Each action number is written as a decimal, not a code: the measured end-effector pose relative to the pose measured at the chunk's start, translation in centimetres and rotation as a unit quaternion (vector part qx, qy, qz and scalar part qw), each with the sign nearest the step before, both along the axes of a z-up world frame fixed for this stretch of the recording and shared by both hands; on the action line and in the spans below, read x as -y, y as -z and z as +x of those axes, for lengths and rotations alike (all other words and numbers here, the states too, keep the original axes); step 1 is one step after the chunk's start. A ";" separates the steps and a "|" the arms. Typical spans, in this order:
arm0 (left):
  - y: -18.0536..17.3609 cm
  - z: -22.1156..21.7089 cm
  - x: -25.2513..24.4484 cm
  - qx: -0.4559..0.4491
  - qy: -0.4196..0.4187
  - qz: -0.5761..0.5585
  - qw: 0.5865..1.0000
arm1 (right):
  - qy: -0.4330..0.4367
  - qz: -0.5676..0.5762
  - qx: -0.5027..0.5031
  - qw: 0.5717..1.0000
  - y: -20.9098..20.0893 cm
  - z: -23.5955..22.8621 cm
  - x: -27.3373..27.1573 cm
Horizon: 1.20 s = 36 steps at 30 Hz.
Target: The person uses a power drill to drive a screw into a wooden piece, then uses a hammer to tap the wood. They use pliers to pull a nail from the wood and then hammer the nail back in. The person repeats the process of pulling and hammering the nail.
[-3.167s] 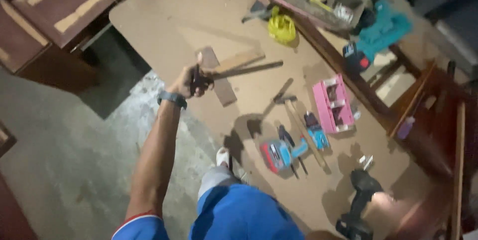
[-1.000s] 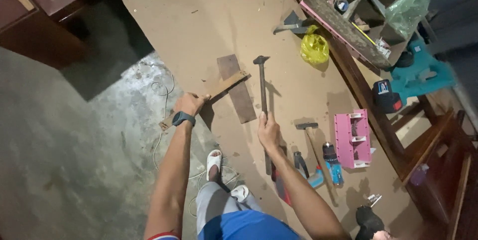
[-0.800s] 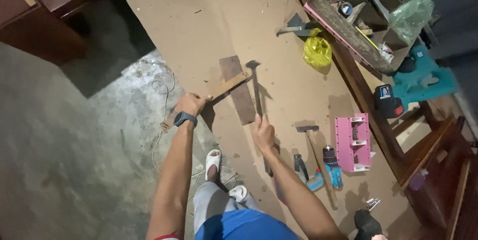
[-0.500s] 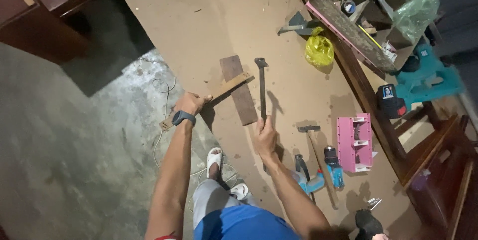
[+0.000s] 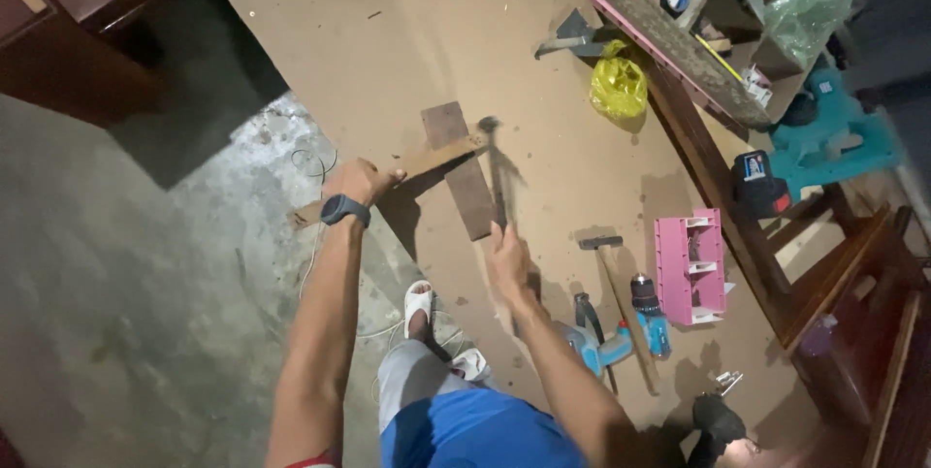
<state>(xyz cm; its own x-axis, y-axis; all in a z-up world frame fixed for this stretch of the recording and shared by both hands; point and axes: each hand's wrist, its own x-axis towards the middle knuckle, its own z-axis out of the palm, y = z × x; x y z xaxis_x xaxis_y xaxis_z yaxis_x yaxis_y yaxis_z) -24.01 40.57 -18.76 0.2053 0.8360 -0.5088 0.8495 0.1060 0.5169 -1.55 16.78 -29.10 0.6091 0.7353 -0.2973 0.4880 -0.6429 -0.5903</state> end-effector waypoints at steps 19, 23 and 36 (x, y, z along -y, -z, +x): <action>1.7 0.0 -1.1 -0.008 0.008 -0.022 1.000 | 0.015 0.062 0.046 0.997 -1.1 -0.6 0.7; -0.9 0.7 -1.6 -0.052 0.040 -0.028 0.997 | -0.005 -0.002 0.112 0.994 2.7 0.7 -0.9; -1.0 0.7 -0.7 -0.053 0.016 -0.028 0.998 | -0.044 -0.028 0.062 0.997 -0.5 -0.4 1.0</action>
